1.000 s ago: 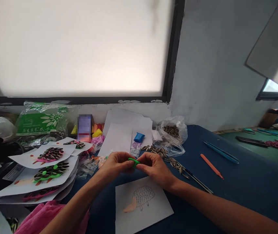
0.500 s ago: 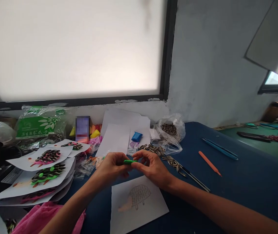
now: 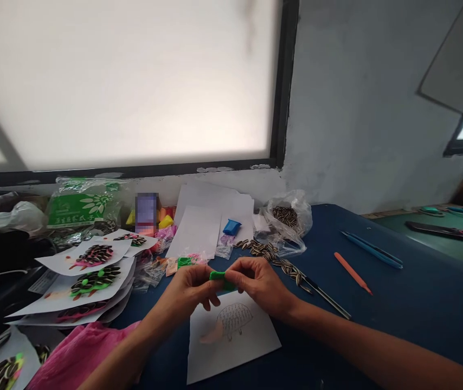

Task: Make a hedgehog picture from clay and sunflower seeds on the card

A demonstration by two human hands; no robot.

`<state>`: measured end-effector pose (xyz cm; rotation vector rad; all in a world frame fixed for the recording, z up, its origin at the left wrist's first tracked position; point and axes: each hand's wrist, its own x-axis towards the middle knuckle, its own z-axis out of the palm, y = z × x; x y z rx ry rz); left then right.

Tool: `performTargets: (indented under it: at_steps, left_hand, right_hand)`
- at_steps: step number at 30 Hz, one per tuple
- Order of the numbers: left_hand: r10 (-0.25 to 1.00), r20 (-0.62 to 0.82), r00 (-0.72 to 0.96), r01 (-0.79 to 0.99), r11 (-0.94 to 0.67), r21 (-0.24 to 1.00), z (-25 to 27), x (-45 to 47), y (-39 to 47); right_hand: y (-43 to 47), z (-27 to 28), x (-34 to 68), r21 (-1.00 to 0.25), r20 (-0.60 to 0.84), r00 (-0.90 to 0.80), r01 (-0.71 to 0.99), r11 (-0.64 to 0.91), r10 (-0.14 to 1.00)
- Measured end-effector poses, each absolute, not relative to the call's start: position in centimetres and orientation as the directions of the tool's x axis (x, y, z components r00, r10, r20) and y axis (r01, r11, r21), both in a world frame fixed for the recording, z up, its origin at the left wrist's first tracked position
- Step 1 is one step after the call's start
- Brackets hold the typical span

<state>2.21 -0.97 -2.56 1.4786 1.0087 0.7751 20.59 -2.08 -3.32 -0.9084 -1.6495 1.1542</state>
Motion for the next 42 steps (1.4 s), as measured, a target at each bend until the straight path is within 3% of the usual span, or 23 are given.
performTargets:
  at_steps: [10, 17, 26, 33, 37, 42]
  left_hand:
    - [0.876, -0.107, 0.470, 0.167, 0.030, 0.985, -2.6, 3.0, -0.8]
    - [0.877, -0.116, 0.466, 0.148, 0.051, 0.988, -2.6, 2.5, -0.7]
    - [0.879, -0.105, 0.466, 0.255, -0.019, 0.967, -2.7, 2.5, -0.8]
    - [0.882, -0.069, 0.466, 0.158, -0.006, 0.987, -2.0, 3.1, -0.1]
    - [0.878, -0.065, 0.474, 0.099, 0.021, 0.995, -2.3, 3.3, 0.4]
    - [0.863, -0.083, 0.499, 0.166, -0.001, 0.986, -2.8, 3.2, 1.0]
  right_hand:
    - [-1.7, -3.5, 20.3, -0.921, 0.304, -0.239, 0.173, 0.349, 0.922]
    - [-1.7, -3.4, 20.4, -0.953, 0.255, -0.322, 0.075, 0.293, 0.912]
    - [-2.2, -2.8, 20.0, -0.953, 0.251, -0.310, 0.087, 0.291, 0.917]
    - [-1.4, -2.5, 20.6, -0.965, 0.249, -0.273, 0.011, 0.262, 0.929]
    - [-1.1, -2.6, 21.0, -0.958, 0.262, -0.261, 0.047, 0.283, 0.929]
    - [-1.2, -2.4, 21.1, -0.928, 0.297, -0.245, 0.153, 0.340, 0.923]
